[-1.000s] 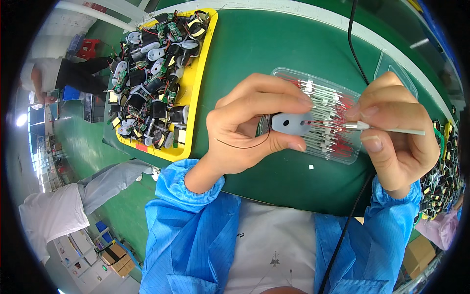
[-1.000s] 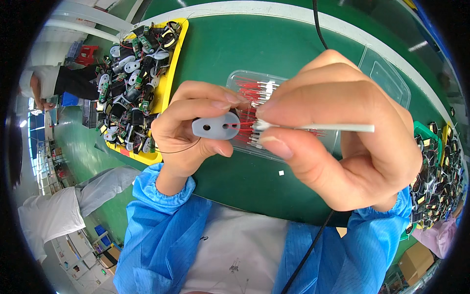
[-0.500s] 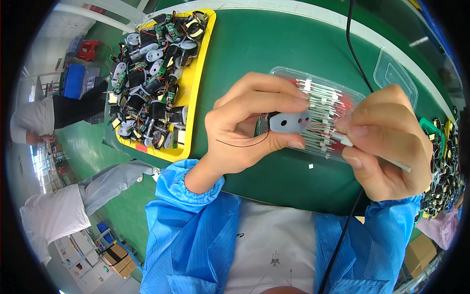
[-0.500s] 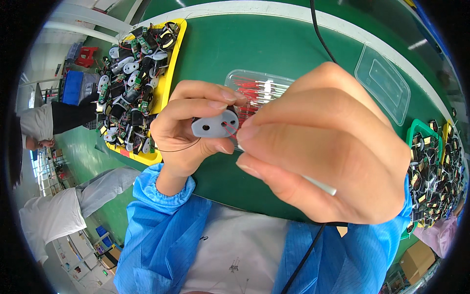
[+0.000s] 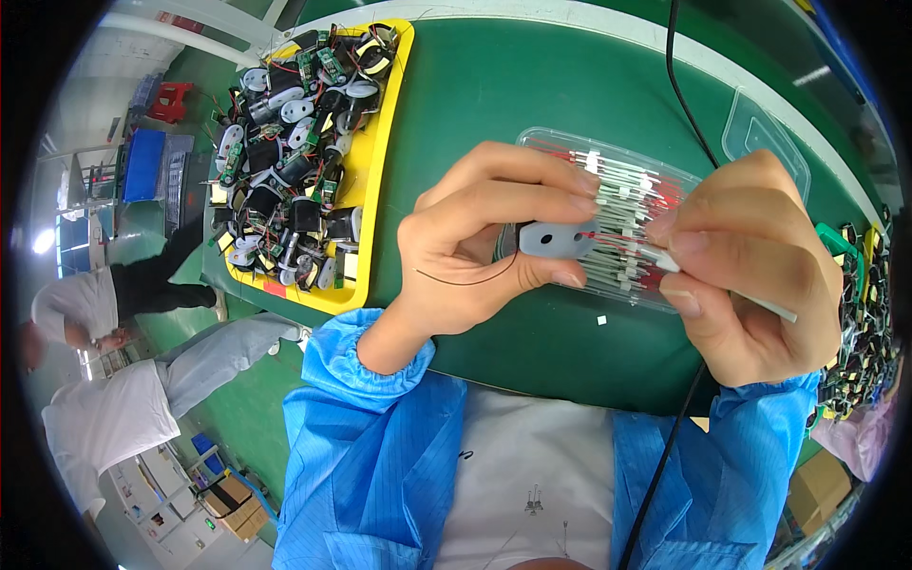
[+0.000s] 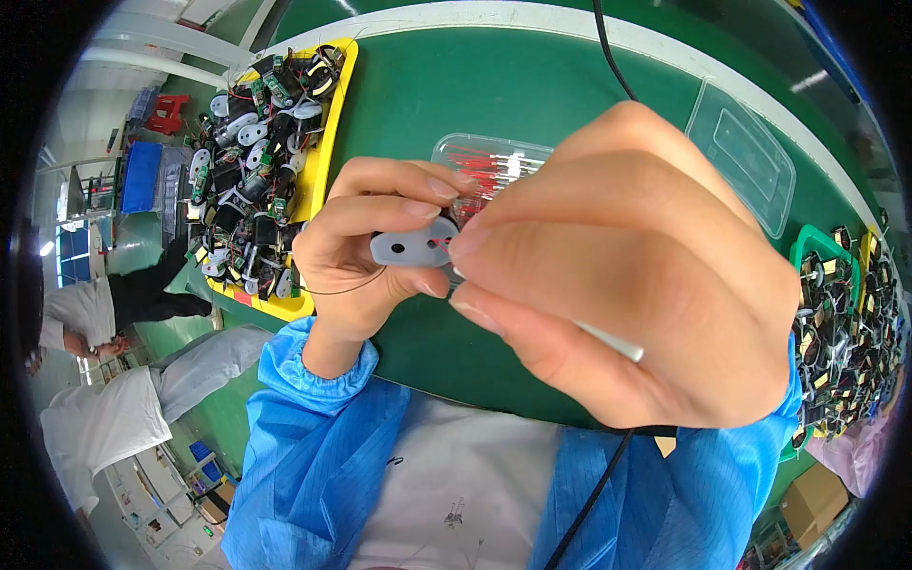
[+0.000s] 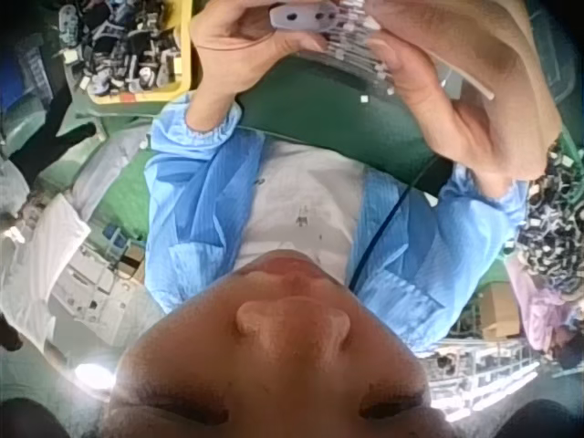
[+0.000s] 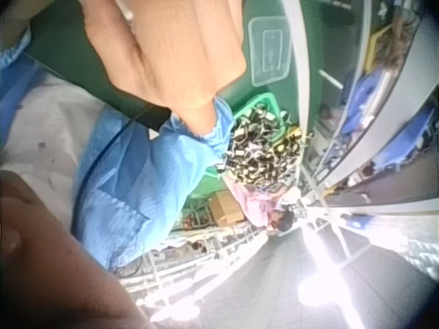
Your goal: The person repeatedly picks up small grey electronic components from a yellow tray and uses a cotton swab to clean the surface of each component. The person handles the items one at a time, rotating them to access different sides before placing them back into the tray.
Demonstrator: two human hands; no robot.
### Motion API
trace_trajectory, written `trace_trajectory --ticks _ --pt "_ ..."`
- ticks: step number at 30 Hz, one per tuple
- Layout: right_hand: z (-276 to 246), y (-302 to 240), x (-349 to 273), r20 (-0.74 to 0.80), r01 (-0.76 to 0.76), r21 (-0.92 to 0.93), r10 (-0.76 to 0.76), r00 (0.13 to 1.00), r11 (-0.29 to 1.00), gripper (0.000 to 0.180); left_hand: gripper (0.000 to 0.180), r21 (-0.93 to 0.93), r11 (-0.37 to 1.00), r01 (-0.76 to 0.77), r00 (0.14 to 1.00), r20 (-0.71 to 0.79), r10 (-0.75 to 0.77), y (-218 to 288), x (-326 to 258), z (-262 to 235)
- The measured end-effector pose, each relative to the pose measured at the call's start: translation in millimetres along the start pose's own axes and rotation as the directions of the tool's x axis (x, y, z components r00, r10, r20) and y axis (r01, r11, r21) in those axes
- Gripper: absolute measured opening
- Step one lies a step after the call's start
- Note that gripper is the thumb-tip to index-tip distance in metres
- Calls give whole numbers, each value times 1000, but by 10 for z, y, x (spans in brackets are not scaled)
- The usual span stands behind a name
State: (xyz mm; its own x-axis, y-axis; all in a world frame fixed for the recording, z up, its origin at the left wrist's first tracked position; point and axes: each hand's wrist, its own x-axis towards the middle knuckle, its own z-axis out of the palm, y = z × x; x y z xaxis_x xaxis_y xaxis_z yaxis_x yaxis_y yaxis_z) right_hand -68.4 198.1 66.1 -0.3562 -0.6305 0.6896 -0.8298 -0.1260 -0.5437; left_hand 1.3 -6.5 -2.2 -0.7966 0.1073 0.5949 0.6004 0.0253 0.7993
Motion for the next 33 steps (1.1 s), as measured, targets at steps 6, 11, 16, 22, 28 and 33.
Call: trace_trajectory --ticks 6,11,16,22,28,33 --pt "49 -14 -26 -26 -16 30 17 1000 999 23 41 1 1000 3 1000 -7 -3 -15 1 -4" --pt "83 -41 -37 -45 -7 7 7 999 1000 25 42 -63 996 63 996 -59 -67 13 -10 27" --pt "95 -40 -42 -51 -17 15 17 999 1000 25 43 -71 995 65 995 -71 -70 5 -23 21" --pt "104 -37 -52 -70 -26 22 28 997 999 25 43 -43 998 38 997 -68 -41 -8 -18 17" --pt "133 -36 -50 -84 68 -103 -77 994 992 28 44 -57 997 53 994 -91 -58 3 -18 27" --pt "241 -28 -89 -141 150 -220 -184 973 964 29 44 -66 996 65 991 -112 -72 -6 -23 41"
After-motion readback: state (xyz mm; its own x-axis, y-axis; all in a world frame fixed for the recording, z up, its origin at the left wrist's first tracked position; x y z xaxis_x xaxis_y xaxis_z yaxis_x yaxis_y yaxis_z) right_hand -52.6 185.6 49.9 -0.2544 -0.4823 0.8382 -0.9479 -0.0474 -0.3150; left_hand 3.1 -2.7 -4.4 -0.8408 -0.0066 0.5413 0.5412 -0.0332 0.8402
